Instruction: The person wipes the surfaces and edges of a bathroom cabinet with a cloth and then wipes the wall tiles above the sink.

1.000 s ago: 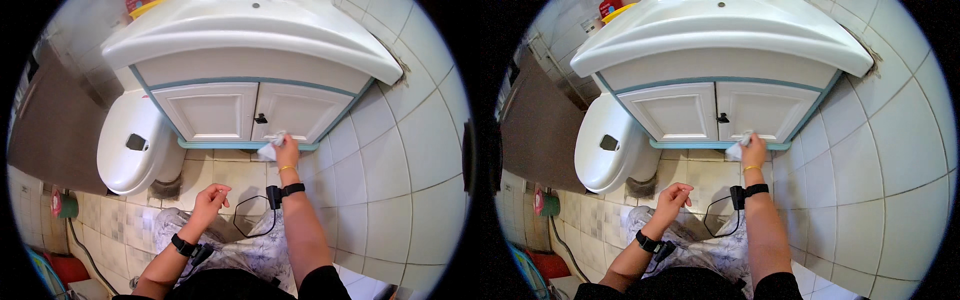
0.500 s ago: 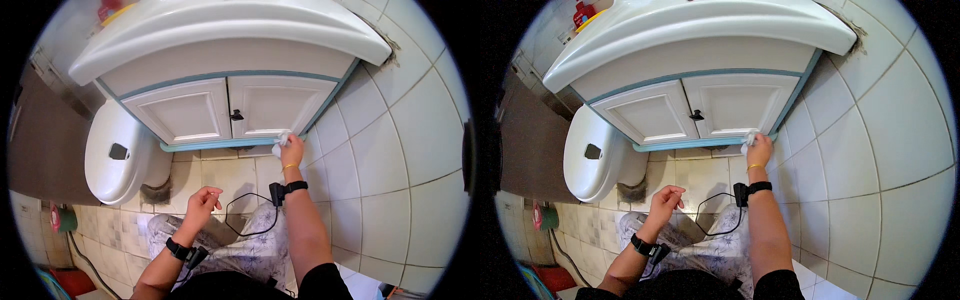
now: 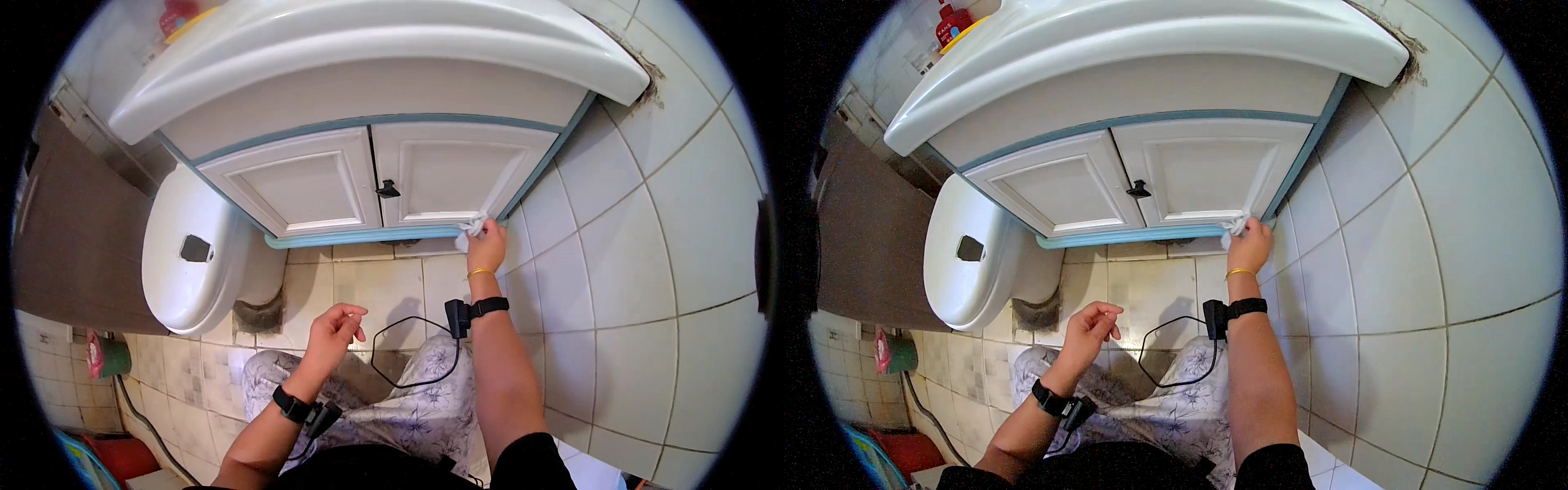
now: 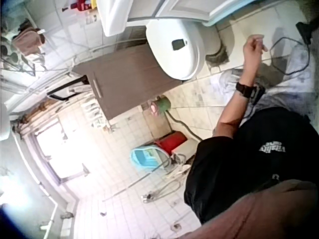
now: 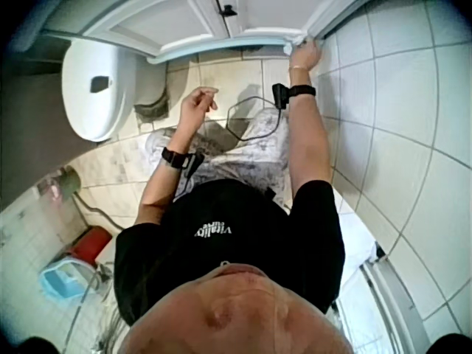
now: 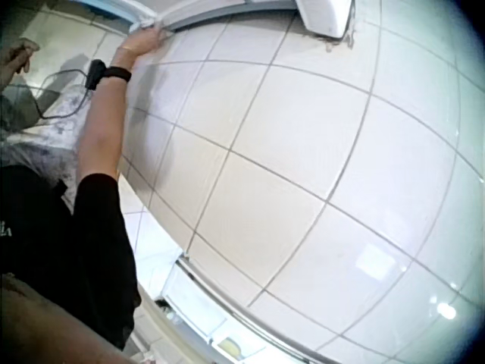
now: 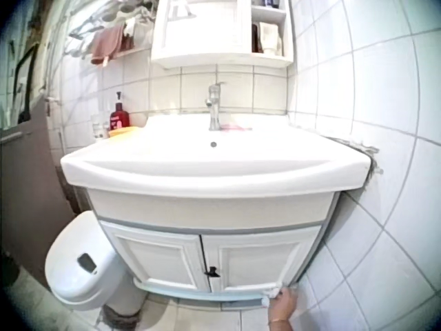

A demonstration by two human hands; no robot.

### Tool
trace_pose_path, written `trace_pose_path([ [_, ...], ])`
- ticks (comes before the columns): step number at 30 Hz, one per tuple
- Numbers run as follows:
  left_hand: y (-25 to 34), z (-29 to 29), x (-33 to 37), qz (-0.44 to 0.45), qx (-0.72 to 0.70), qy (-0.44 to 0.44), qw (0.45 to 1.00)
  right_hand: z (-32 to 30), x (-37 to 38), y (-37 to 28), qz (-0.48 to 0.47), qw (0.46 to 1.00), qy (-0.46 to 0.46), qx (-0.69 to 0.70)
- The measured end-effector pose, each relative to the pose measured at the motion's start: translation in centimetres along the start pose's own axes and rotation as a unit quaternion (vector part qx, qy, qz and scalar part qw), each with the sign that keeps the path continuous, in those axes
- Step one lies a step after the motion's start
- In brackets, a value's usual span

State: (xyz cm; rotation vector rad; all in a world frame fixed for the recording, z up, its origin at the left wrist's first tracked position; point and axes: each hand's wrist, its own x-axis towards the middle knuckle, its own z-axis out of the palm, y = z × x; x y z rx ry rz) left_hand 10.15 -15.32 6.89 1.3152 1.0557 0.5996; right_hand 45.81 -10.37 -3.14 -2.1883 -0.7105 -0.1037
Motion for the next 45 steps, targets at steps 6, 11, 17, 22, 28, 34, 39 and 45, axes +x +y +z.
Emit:
trace_pose_path([
  [6, 0.2, -0.5, 0.2, -0.007, 0.005, -0.018, 1.000, -0.9, -1.4, -2.8, 0.031, 0.995, -0.065, 0.075],
  [11, -0.2, -0.7, -0.2, -0.014, -0.001, -0.007, 1.000, 1.8, -4.9, -5.8, -0.069, 0.993, -0.075, 0.063],
  [17, -0.4, -2.0, -0.6, -0.011, 0.014, 0.010, 1.000, 3.5, -8.9, -10.5, -0.151, 0.974, -0.151, 0.082],
  [22, -0.4, -3.1, 0.1, 0.018, -0.012, 0.022, 1.000, 2.5, -9.5, -10.9, -0.176, 0.958, -0.200, 0.104],
  [28, -0.4, -3.8, 0.4, 0.025, -0.035, 0.027, 0.999, 2.2, -7.5, -10.5, -0.084, 0.988, -0.107, 0.077],
  [34, -1.2, -4.9, 0.7, 0.014, -0.020, 0.052, 0.998, 5.5, -11.9, -14.3, -0.122, 0.969, -0.191, 0.101],
  [39, -2.5, -5.7, 5.3, 0.016, 0.013, 0.059, 0.998, 4.7, -12.4, -13.9, -0.076, 0.939, -0.271, 0.195],
  [45, -5.6, -2.0, 12.4, 0.116, 0.100, 0.058, 0.986, 5.4, -11.1, -11.9, -0.041, 0.957, -0.196, 0.212],
])
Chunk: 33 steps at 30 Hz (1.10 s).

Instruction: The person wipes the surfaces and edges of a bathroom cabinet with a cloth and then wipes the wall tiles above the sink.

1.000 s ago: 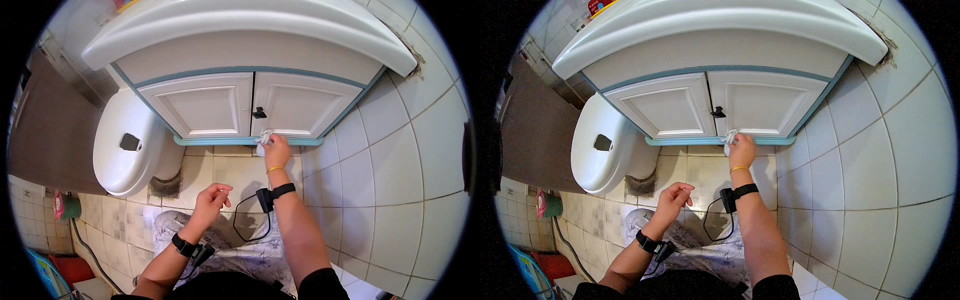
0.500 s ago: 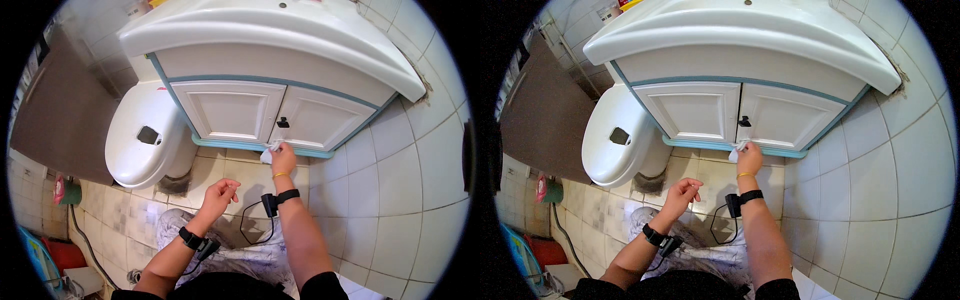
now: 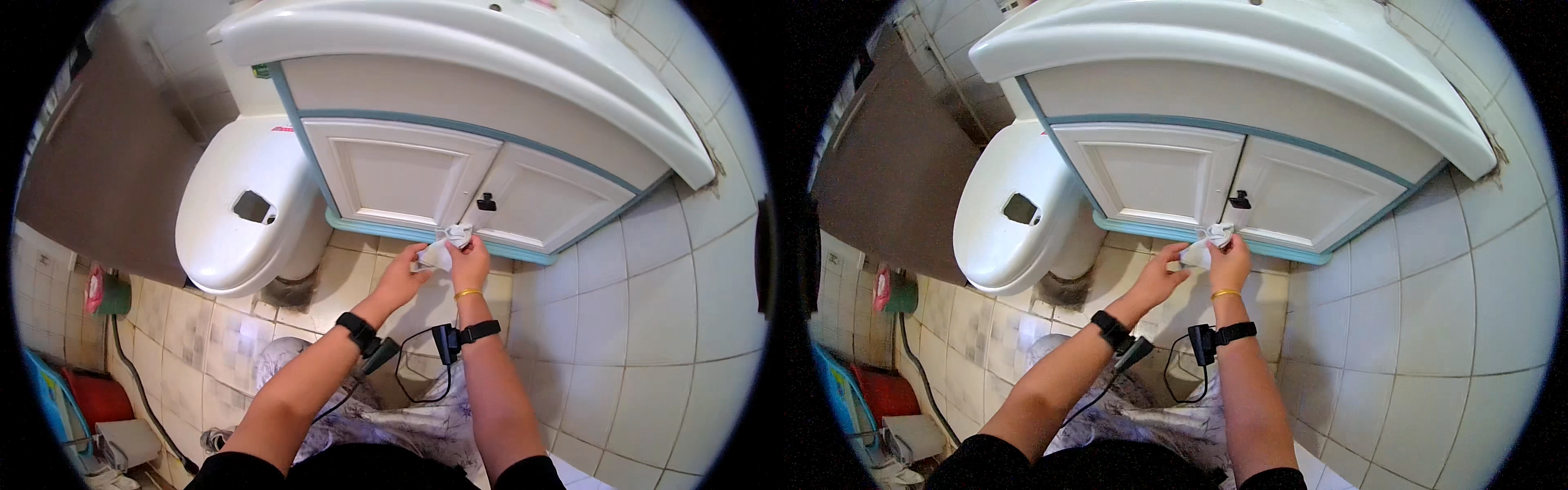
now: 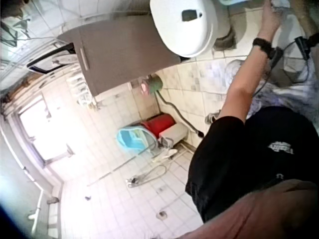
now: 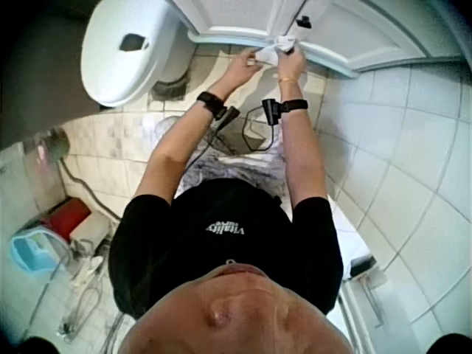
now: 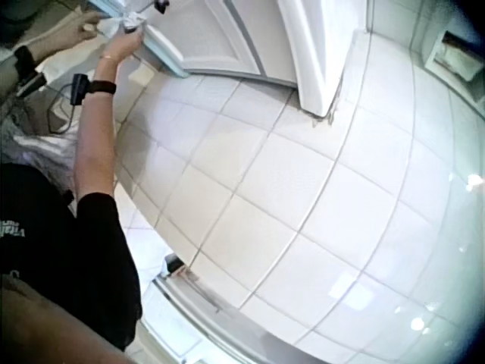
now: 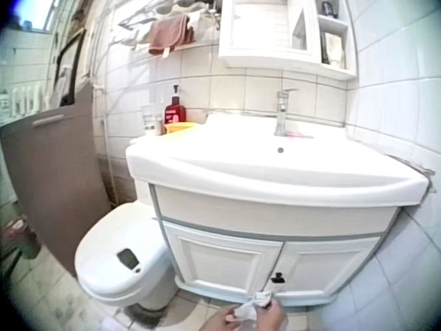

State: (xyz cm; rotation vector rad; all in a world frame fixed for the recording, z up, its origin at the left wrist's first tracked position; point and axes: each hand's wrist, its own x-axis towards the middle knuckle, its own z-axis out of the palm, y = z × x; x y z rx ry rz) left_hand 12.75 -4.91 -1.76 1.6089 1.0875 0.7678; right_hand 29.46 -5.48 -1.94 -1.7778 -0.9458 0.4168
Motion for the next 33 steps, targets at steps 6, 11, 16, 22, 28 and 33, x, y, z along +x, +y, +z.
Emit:
trace_pose_path([
  [6, -0.4, 2.0, 3.0, 0.008, 0.058, 0.044, 0.997, 1.6, 0.1, -0.6, 0.038, 0.999, 0.018, 0.001],
  [11, -1.5, 0.3, 3.8, -0.049, 0.101, 0.149, 0.982, 4.7, -0.6, -2.9, 0.057, 0.997, -0.042, -0.025],
  [16, -5.4, -4.0, 3.7, -0.074, 0.073, 0.217, 0.971, 9.8, -2.2, -5.1, -0.002, 0.996, -0.061, -0.071],
  [22, -6.3, -9.6, 2.4, -0.176, -0.021, 0.252, 0.951, 13.6, -3.7, -7.5, -0.075, 0.979, -0.185, -0.028],
  [28, -5.3, -10.1, 1.4, 0.005, 0.172, 0.266, 0.949, 10.4, -3.8, -6.5, -0.097, 0.962, -0.254, -0.008],
  [33, -5.4, -12.3, 3.1, -0.029, 0.153, 0.317, 0.935, 4.5, -3.0, -3.9, -0.155, 0.958, -0.223, -0.096],
])
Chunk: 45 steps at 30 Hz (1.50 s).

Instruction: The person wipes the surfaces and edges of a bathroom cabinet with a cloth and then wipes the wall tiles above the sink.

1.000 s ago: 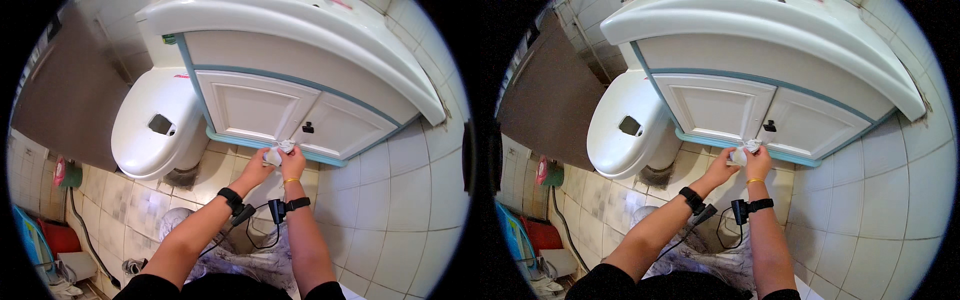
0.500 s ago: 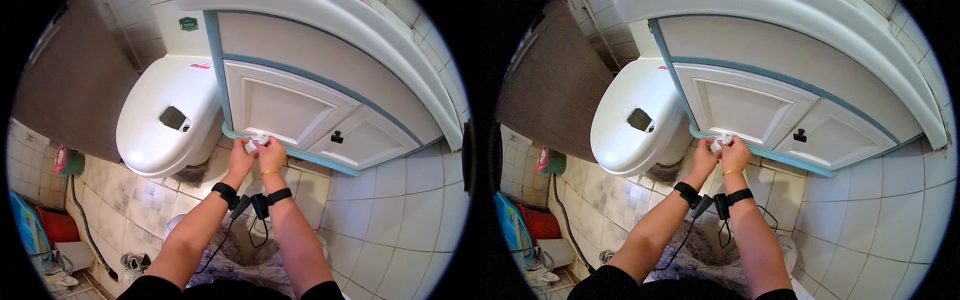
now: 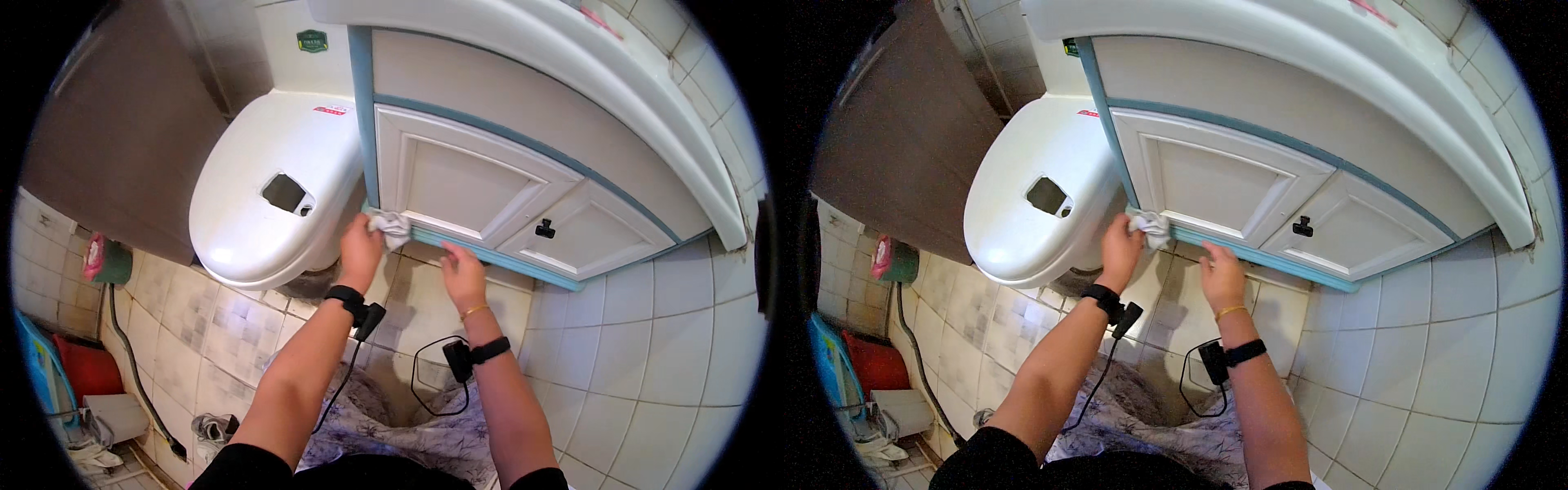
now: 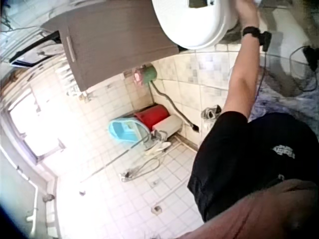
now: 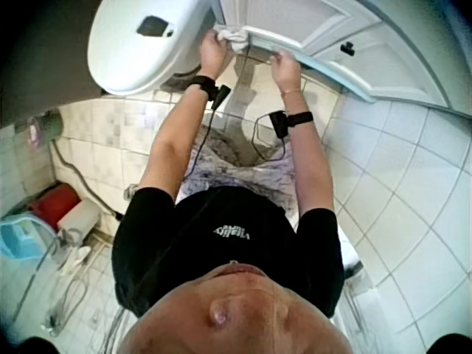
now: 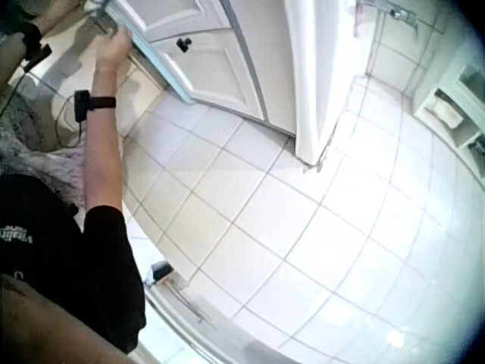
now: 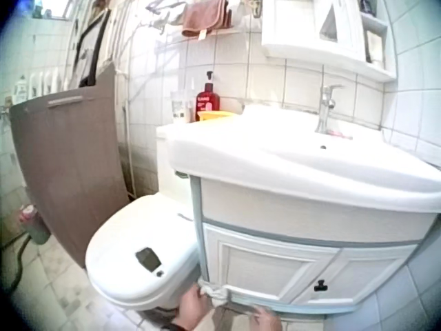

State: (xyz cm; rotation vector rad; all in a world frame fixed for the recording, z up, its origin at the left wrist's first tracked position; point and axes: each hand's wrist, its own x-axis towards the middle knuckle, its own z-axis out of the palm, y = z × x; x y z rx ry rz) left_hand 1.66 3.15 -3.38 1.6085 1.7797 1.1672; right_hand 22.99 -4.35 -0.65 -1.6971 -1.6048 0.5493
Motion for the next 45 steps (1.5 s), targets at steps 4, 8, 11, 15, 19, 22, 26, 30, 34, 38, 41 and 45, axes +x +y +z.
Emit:
trace_pose_path([
  [4, 5.0, 5.8, -3.3, 0.093, 0.025, -0.052, 0.994, -2.5, -0.8, 0.7, 0.012, 0.999, 0.038, -0.013],
  [8, 6.3, 7.4, -4.4, 0.072, -0.025, -0.073, 0.994, -3.4, -1.0, 1.9, 0.057, 0.996, 0.059, -0.029],
  [11, 3.3, 5.0, -2.6, 0.041, -0.017, -0.002, 0.999, -4.1, -1.2, 2.3, 0.045, 0.997, 0.059, -0.016],
  [15, 1.6, 1.9, 0.0, -0.084, 0.029, 0.060, 0.994, -4.2, -1.3, 2.2, 0.022, 0.997, 0.054, -0.050],
  [19, 1.1, 2.8, -1.0, -0.079, -0.003, 0.098, 0.992, -4.2, -1.8, 3.1, 0.020, 0.997, 0.047, -0.063],
  [22, 3.6, 6.2, -3.3, -0.016, 0.034, 0.066, 0.997, -4.6, -1.8, 3.4, 0.008, 0.996, 0.049, -0.071],
  [26, 0.3, 6.1, -2.4, -0.060, -0.023, 0.083, 0.994, -4.6, -1.7, 1.7, 0.002, 0.996, 0.039, -0.084],
  [30, -1.6, 4.3, 2.0, -0.210, -0.257, 0.212, 0.919, -4.5, -2.0, 1.9, -0.002, 0.995, 0.038, -0.093],
  [34, 0.6, 3.9, 2.8, -0.381, -0.468, 0.154, 0.783, -4.5, -2.7, 2.7, -0.001, 0.995, 0.029, -0.096],
  [38, 3.7, 4.8, 0.2, -0.422, -0.504, 0.091, 0.748, -4.2, -2.5, 2.5, 0.003, 0.996, 0.018, -0.087],
  [41, 3.9, 3.8, 1.5, -0.442, -0.514, 0.123, 0.725, -3.3, -2.2, 1.7, -0.039, 0.996, 0.027, -0.073],
  [45, 0.7, 4.7, 1.3, -0.433, -0.524, 0.120, 0.723, -4.2, -2.2, 0.0, -0.017, 0.997, 0.006, -0.071],
])
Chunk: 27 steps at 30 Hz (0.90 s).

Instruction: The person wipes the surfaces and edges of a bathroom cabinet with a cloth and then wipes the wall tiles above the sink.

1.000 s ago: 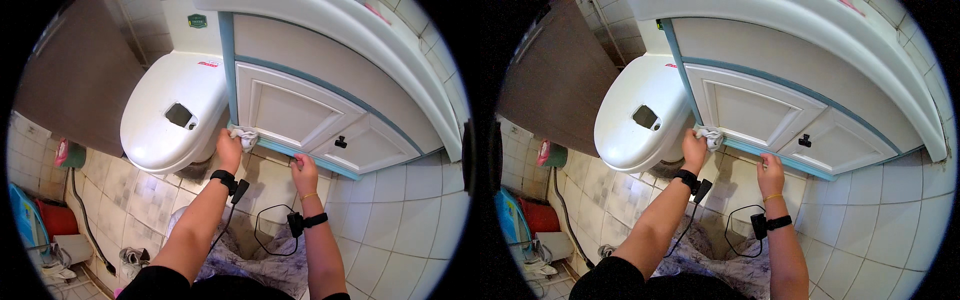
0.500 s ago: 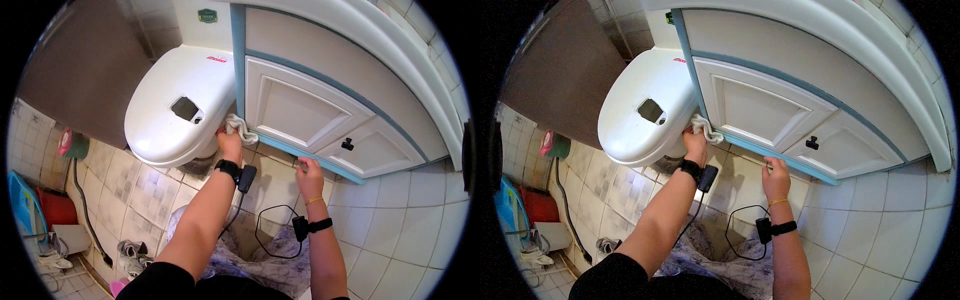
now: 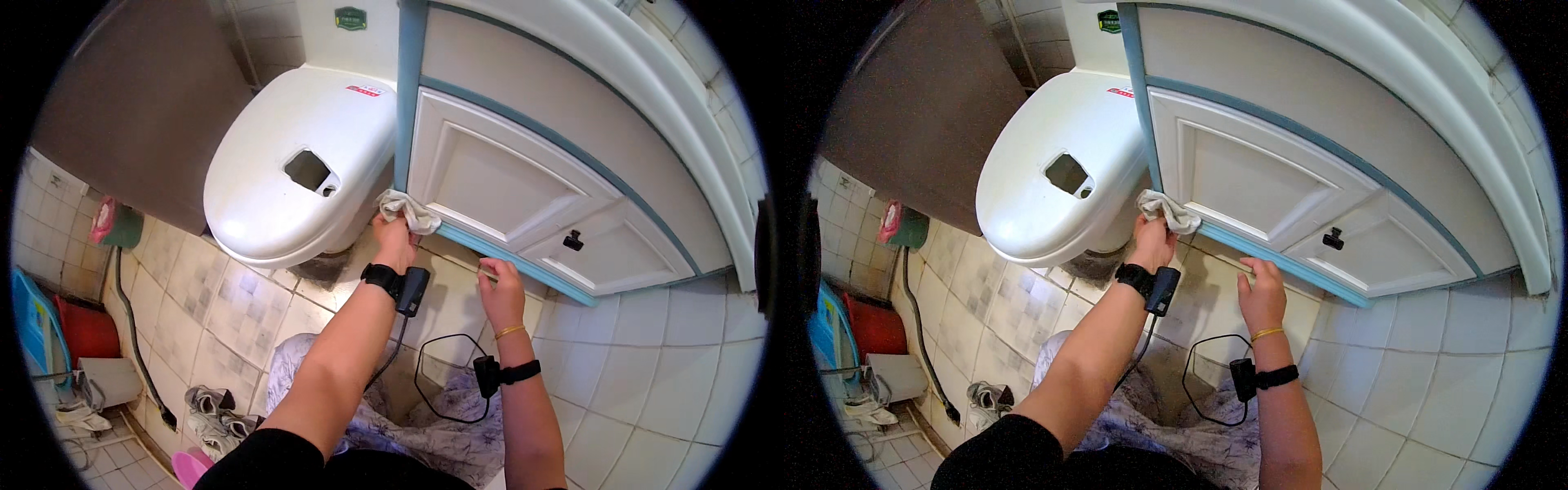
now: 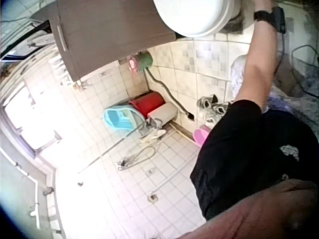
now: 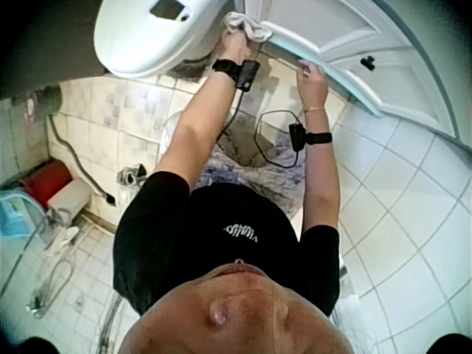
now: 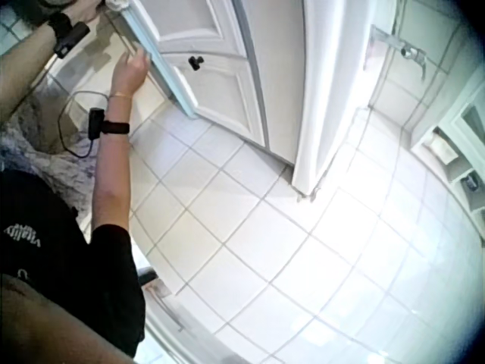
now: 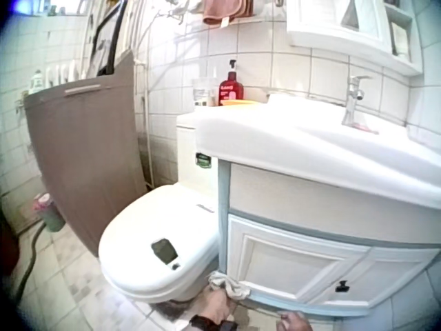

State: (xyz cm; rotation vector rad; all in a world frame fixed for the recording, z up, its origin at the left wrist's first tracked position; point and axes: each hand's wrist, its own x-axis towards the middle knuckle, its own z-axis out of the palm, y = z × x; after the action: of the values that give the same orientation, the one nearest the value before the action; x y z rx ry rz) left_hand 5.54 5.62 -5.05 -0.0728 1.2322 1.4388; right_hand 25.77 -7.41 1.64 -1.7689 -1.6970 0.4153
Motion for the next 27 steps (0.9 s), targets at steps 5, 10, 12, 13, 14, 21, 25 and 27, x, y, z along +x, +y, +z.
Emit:
trace_pose_path([
  [5, -3.2, 0.8, -1.9, 0.033, 0.028, -0.034, 0.998, -1.6, -1.1, 0.4, 0.003, 1.000, 0.021, -0.011],
  [10, -9.3, 2.2, -3.4, 0.047, 0.117, -0.074, 0.989, -2.5, -1.8, 0.6, 0.005, 1.000, 0.024, -0.008],
  [12, -7.1, -1.2, 2.3, 0.217, 0.239, -0.013, 0.946, -1.7, -1.5, -0.8, -0.013, 1.000, 0.018, 0.016],
  [13, -5.8, -1.8, 3.4, 0.206, 0.230, -0.018, 0.951, -2.0, -1.6, -0.1, -0.005, 1.000, 0.023, 0.015],
  [14, -5.8, 0.3, 0.5, 0.142, 0.141, -0.028, 0.979, -3.5, -2.3, 2.1, 0.020, 0.999, 0.036, -0.008],
  [21, -3.8, 0.3, -1.9, 0.113, 0.224, -0.093, 0.964, -1.7, -2.2, 1.1, 0.002, 1.000, 0.020, 0.008],
  [25, -2.8, 0.6, -5.9, 0.049, 0.285, -0.146, 0.946, -1.4, -1.2, 0.7, 0.022, 0.999, -0.004, 0.047],
  [27, -1.8, -1.0, -6.5, 0.087, 0.340, -0.170, 0.921, -0.5, -0.4, -0.4, 0.040, 0.997, -0.005, 0.064],
])
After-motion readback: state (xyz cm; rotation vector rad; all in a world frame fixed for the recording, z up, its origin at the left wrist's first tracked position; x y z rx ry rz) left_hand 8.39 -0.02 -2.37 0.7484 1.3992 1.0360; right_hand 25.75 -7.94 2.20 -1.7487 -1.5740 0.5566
